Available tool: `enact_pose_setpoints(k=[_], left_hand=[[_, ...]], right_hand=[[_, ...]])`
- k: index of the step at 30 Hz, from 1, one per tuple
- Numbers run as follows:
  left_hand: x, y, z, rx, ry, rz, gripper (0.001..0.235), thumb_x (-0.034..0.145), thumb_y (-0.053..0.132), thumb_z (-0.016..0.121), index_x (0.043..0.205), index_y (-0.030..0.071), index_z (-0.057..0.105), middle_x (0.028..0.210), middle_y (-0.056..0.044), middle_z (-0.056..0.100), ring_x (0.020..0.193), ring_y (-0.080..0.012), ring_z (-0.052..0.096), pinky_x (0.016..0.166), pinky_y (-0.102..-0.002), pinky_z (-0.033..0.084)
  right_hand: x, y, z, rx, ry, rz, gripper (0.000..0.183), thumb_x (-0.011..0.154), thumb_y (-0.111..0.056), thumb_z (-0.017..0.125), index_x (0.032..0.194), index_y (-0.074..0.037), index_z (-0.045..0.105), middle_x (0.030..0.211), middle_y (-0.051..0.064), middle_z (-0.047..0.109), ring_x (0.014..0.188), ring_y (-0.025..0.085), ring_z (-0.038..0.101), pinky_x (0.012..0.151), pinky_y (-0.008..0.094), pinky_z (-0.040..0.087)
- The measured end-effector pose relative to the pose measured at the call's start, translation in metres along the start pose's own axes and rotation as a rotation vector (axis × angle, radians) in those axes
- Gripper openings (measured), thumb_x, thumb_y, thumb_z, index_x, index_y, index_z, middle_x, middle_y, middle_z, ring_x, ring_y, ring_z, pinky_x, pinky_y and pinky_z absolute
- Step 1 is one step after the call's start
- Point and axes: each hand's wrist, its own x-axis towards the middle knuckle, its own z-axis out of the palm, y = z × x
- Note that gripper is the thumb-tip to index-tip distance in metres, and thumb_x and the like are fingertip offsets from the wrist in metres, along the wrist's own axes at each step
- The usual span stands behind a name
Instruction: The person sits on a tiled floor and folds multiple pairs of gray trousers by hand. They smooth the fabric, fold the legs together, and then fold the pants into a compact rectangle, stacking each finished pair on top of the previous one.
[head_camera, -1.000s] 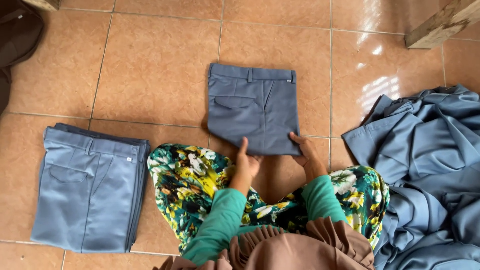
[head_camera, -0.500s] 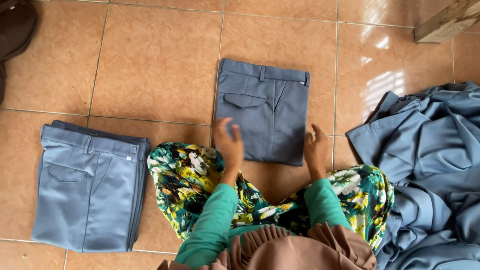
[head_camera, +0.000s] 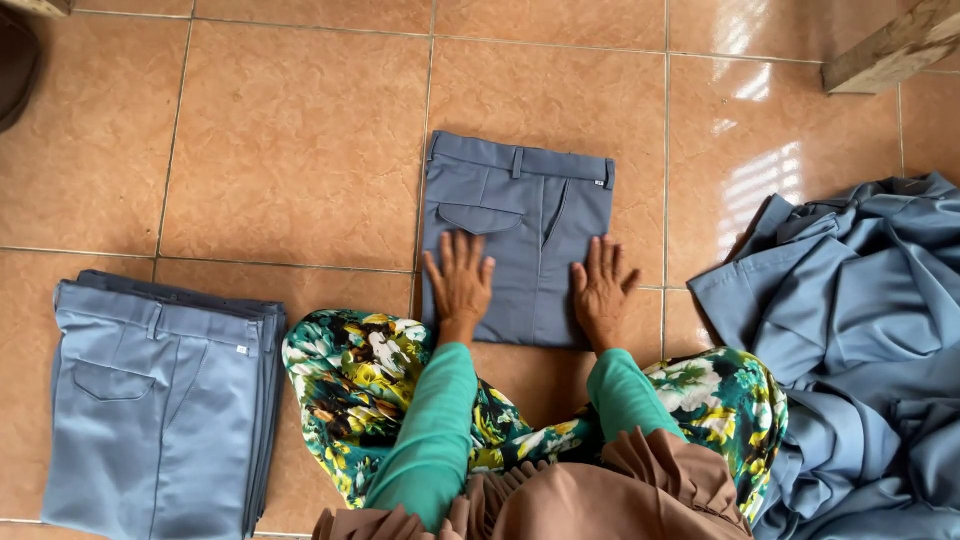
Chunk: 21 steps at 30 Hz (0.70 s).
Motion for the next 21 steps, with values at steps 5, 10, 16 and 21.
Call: enact_pose_setpoints(k=[5,10,16,21], left_hand=[[0.038,-0.029,0.005,0.089,0.047,-0.208,0.06,0.107,0.052,0.037,0.159,0.023,0.032,0.17,-0.008,0.02,0.156,-0.0367,0.014,0.121,-0.068,0.012],[0.053,-0.028,0.007,0.044,-0.038,-0.222,0.067,0.109,0.054,0.029,0.164,0.018,0.022,0.173,-0.008,0.008,0.158,-0.0357,0.004,0.123,-0.067,0.007],[0.024,-0.003,-0.027,-0.27,-0.006,-0.498,0.073,0.102,0.038,0.052,0.163,0.013,0.019,0.168,-0.018,0.014,0.155,-0.0427,0.014,0.12,-0.068,0.02],[-0.097,0.056,0.025,-1.549,-0.888,-0.586,0.056,0.091,0.052,0.068,0.099,-0.004,0.071,0.083,-0.032,0.071,0.065,-0.0375,0.075,0.044,-0.041,0.059]], right_hand=[[0.014,-0.001,-0.001,-0.026,0.13,0.006,0.063,0.111,-0.055,0.029,0.166,-0.024,0.024,0.171,0.008,0.021,0.159,0.033,0.007,0.12,0.068,-0.003],[0.044,-0.016,0.007,-0.022,0.064,-0.12,0.066,0.108,-0.059,0.029,0.166,-0.026,0.022,0.173,0.001,0.016,0.16,0.026,0.003,0.123,0.063,-0.007],[0.057,0.023,0.022,0.144,0.138,-0.03,0.06,0.107,-0.049,0.05,0.161,-0.027,0.037,0.166,0.008,0.034,0.148,0.025,0.038,0.118,0.053,0.029],[0.022,0.054,0.016,0.594,0.032,0.191,0.095,0.08,-0.025,0.087,0.16,-0.014,0.037,0.122,0.02,0.064,0.095,0.041,0.072,0.077,0.05,0.06]])
